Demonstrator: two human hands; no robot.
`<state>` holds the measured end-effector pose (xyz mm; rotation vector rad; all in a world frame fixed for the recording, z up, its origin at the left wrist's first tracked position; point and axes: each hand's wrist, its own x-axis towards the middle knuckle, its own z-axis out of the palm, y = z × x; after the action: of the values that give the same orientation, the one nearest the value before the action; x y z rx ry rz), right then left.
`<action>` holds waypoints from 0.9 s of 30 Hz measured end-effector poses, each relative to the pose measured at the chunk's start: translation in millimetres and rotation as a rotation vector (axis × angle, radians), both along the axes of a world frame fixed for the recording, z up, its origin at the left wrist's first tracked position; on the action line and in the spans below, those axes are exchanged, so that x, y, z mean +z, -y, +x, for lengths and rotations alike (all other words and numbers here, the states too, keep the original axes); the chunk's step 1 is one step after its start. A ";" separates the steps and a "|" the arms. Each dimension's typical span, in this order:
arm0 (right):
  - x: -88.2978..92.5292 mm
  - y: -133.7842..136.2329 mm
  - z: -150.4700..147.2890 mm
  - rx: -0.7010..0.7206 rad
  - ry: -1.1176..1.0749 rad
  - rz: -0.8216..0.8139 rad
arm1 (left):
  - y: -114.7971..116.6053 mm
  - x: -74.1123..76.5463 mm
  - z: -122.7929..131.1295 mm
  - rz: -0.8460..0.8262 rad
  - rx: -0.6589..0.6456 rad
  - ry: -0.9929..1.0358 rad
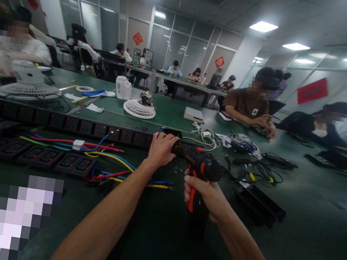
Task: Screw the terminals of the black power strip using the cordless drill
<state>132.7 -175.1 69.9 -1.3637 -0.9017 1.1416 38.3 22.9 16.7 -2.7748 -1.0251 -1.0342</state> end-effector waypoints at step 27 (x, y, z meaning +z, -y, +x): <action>-0.8 0.0 1.0 -0.011 0.000 -0.005 | 1.0 1.3 0.1 -0.003 0.014 -0.014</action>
<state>133.8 -175.1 69.1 -1.3709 -0.8903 1.1358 38.5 21.8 18.0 -2.7690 -1.0435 -1.0109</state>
